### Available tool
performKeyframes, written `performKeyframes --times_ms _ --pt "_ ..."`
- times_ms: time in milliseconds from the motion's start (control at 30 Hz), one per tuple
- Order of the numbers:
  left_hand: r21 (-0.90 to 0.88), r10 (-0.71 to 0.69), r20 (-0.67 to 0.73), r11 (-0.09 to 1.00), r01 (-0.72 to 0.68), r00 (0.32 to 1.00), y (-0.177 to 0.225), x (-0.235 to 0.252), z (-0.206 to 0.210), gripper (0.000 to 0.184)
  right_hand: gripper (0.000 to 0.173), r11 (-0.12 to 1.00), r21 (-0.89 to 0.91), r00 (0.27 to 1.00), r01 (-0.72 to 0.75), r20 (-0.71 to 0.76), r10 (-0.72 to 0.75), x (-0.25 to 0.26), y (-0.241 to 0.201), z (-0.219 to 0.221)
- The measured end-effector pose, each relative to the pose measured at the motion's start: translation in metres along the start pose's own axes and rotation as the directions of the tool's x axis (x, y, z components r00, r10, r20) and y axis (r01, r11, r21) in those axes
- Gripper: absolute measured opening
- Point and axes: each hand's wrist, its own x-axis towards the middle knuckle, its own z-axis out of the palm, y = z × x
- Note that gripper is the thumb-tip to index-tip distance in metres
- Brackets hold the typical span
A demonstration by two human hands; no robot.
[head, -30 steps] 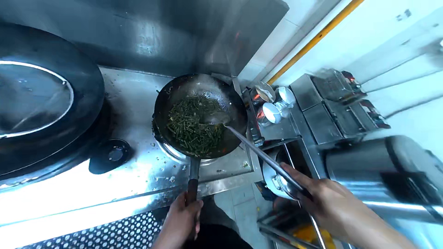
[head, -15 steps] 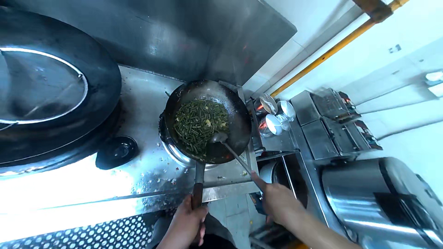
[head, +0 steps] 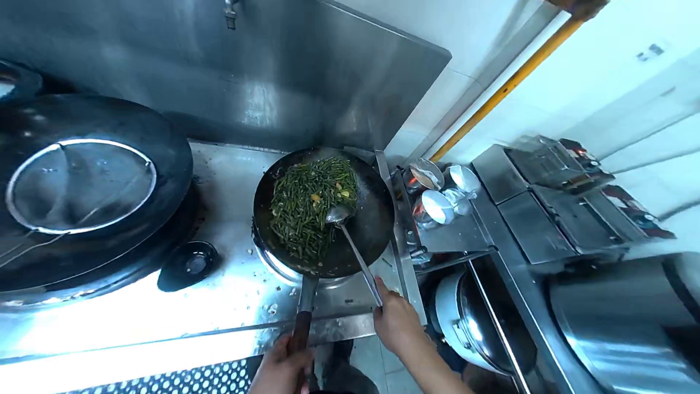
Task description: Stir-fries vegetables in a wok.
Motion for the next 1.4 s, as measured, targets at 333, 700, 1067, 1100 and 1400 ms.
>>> performKeyframes --times_ms 333,700,1067,1100,1400 --pt "-0.121 -0.051 -0.045 0.992 0.045 0.998 0.0 -0.007 0.068 0.031 0.069 0.975 0.037 0.971 0.217 0.098 -0.22 0.034 0.1 -0.058" --pt "-0.14 -0.04 -0.148 0.99 0.019 0.988 -0.006 -0.017 0.116 0.026 0.072 0.924 0.105 0.929 0.369 -0.062 -0.364 0.107 0.105 -0.115" --pt "-0.082 -0.042 -0.071 0.996 0.036 0.997 -0.005 -0.006 0.057 0.028 0.079 0.672 0.74 0.866 -0.013 0.345 -0.363 0.034 0.044 -0.08" --pt "-0.073 -0.047 -0.059 0.996 0.042 0.997 -0.001 -0.013 0.052 0.025 0.08 0.754 0.652 0.89 0.085 0.291 -0.352 0.017 0.045 -0.085" --pt "-0.025 -0.095 0.032 0.995 0.096 0.995 0.02 -0.025 0.024 0.022 0.072 0.968 -0.137 0.977 0.211 -0.014 -0.215 -0.026 0.037 -0.128"
